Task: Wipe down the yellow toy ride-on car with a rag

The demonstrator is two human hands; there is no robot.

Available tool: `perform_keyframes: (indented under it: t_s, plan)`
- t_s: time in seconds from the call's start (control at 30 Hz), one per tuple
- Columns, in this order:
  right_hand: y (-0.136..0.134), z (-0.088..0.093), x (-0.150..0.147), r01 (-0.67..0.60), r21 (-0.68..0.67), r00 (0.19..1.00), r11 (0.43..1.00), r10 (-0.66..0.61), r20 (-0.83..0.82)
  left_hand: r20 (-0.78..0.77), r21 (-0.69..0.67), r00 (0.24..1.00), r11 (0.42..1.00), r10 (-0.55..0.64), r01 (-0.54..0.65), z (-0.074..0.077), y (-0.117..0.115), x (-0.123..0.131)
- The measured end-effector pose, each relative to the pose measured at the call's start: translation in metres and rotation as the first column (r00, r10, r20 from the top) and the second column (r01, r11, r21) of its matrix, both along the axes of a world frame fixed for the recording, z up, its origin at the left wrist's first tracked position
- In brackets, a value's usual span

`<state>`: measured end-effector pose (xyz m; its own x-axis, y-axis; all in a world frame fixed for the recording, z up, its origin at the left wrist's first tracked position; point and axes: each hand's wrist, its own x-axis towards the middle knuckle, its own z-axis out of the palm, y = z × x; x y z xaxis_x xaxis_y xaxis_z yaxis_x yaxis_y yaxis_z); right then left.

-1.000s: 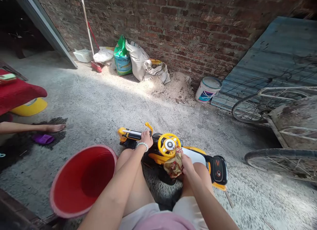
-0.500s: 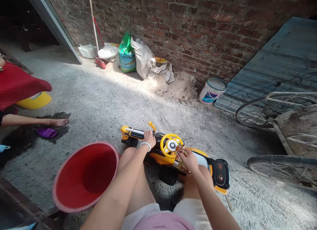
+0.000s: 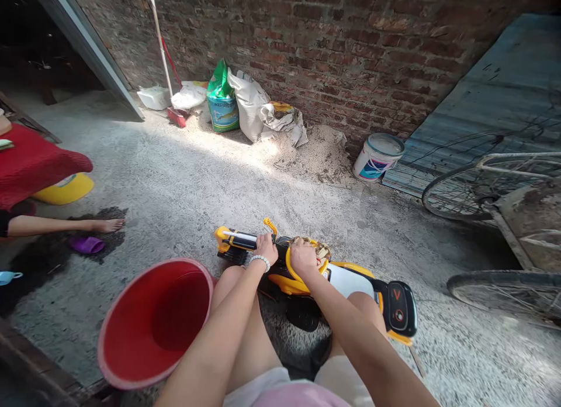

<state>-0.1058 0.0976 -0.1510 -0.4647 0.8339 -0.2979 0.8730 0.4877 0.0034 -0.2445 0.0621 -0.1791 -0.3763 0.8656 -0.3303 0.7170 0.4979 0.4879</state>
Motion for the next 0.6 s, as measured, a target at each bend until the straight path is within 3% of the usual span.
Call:
perform_keyframes:
  t_s: [0.2,0.43,0.5,0.6]
  plan:
    - [-0.038,0.005,0.023,-0.07,-0.118,0.998,0.991,0.069,-0.014,-0.007,0.0,1.0,1.0,-0.018,0.018,0.0,0.001,-0.001]
    - [-0.055,0.004,0.098,-0.092,-0.139,0.994,0.986,0.083,-0.065,-0.012,0.005,1.0,1.0,-0.002,0.003,-0.003,0.0,0.002]
    - [-0.053,0.005,0.12,-0.063,-0.13,0.997,0.99,0.056,-0.06,-0.01,0.011,1.0,1.0,-0.004,0.004,-0.002,0.0,0.002]
    - [-0.038,0.009,0.144,0.076,-0.115,0.996,0.99,-0.082,-0.043,-0.012,0.029,1.0,1.0,-0.007,0.007,-0.002,0.0,0.002]
